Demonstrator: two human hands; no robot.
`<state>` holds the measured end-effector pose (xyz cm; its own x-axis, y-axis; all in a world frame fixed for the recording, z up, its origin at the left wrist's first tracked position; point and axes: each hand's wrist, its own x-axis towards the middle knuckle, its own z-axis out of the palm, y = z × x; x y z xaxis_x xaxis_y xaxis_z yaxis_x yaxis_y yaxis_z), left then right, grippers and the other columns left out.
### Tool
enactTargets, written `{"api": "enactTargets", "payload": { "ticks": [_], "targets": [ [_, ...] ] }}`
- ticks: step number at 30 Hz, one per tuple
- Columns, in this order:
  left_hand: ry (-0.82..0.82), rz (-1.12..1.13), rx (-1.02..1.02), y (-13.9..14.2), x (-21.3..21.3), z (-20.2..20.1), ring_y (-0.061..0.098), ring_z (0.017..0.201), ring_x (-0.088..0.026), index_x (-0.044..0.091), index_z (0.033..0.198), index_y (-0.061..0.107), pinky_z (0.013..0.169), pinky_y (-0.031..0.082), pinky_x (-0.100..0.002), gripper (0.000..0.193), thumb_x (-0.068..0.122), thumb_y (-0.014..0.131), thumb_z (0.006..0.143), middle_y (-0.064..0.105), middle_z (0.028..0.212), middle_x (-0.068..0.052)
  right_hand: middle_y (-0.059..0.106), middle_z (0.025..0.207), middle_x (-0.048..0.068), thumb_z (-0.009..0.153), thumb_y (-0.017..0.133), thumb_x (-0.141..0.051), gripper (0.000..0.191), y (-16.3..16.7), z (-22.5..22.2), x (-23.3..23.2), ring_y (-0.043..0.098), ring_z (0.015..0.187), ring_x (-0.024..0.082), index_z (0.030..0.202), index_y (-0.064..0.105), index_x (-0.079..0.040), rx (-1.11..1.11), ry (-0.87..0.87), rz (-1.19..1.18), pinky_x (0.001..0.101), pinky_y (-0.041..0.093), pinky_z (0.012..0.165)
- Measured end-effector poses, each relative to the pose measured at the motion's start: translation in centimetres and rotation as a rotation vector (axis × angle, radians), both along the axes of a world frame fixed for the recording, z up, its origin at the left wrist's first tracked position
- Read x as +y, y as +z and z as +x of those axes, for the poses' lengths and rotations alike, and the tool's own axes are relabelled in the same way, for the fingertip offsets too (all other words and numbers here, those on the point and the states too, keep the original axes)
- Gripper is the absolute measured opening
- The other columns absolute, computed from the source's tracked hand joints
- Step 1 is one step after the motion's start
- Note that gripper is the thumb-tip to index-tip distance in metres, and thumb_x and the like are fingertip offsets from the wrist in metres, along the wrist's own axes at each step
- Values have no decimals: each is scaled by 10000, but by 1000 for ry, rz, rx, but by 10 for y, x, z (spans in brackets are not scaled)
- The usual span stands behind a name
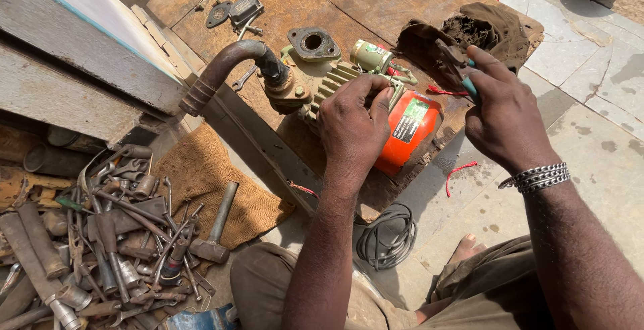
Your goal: The person repairs an electric water pump motor on a low wooden bench. They use pliers and a wrench to loosen and adjust the terminal wiring on the motor, then twist the red electrical wires together by hand and reattach them to the motor terminals.
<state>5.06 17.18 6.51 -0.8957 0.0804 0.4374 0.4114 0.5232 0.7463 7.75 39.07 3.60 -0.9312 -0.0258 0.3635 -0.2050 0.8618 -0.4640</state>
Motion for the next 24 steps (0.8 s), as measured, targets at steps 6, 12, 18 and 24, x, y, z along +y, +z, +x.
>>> {"api": "enactTargets", "payload": {
  "ticks": [6,12,18,24],
  "targets": [
    [38,16,-58,-3,8,-2,751,794,-208,71,1042,726,758,579,-358,126,129,704,932,749,880,-76,585,1516,132,781,554,88,418,6,2,-9,677,1155,350,1184,654,37,16,70,-100,454,551,965],
    [-67,486,3,-20,17,-9,721,897,-80,32,1137,733,813,604,-268,207,216,690,1051,764,987,-44,600,1479,146,785,565,73,388,12,-1,-14,678,1143,355,1155,674,36,98,78,-71,460,551,962],
    [-114,563,-109,-20,5,-6,635,812,-2,43,1263,710,686,518,-192,324,265,683,1029,781,1021,-21,600,1475,148,797,564,55,399,9,1,-6,670,1137,365,1180,672,32,81,62,-68,472,542,972],
    [-43,233,-49,-7,4,5,642,718,-41,63,1168,759,600,527,-218,297,240,780,931,780,943,-39,584,1481,127,775,581,67,427,8,2,3,636,1198,356,1188,675,10,-3,47,6,484,528,988]
  ]
}}
